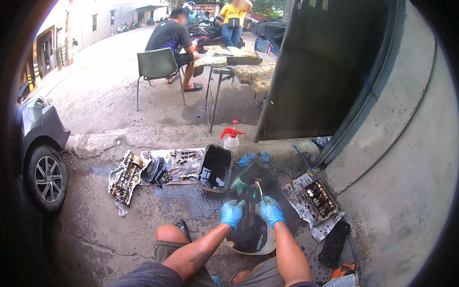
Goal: The person scrubs a metallic engine component submerged in a basin of dark liquid using a small brush. The person repeatedly dips and scrubs the part, turning it over to clean multiple surfaces.
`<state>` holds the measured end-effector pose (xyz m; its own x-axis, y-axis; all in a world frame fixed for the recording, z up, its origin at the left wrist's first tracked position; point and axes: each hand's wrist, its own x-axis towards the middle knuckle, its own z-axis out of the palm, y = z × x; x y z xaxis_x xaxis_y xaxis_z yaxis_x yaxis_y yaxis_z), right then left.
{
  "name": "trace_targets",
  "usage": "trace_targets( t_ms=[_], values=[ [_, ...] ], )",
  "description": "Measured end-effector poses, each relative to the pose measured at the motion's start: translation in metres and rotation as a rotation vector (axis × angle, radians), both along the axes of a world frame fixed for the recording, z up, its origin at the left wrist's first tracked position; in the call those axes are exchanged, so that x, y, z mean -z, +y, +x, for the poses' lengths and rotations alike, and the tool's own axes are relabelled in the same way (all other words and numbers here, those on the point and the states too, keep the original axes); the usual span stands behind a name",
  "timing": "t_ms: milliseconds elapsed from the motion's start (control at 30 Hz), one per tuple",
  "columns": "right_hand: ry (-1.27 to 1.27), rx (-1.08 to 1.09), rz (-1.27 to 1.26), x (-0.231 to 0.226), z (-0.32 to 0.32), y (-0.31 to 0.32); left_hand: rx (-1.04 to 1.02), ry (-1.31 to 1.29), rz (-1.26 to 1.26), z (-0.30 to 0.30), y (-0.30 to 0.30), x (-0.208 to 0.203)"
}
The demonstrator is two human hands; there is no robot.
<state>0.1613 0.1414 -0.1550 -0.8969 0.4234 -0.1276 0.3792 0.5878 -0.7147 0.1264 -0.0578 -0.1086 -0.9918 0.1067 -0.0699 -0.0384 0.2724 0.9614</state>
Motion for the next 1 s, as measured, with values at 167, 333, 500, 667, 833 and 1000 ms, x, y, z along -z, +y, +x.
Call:
trace_targets(
  t_ms=[167,333,500,667,833,1000],
  values=[
    [-0.01,0.013,-0.011,-0.02,-0.009,-0.008,-0.008,0.014,0.002,-0.009,0.001,0.001],
    [0.052,-0.078,0.107,-0.011,-0.009,0.001,-0.014,0.022,-0.003,-0.009,0.005,0.001],
    [0.03,-0.082,0.109,-0.013,-0.007,0.002,0.035,-0.032,0.003,-0.007,0.002,-0.01],
    [0.025,-0.087,0.079,-0.025,-0.01,-0.012,-0.004,0.038,0.033,-0.01,0.001,0.004],
    [0.019,-0.068,0.072,-0.024,-0.006,-0.007,0.084,-0.079,0.007,-0.009,0.001,-0.014],
    [0.021,-0.078,0.056,-0.018,-0.008,-0.005,0.084,-0.121,0.003,-0.009,-0.001,-0.016]
  ],
)
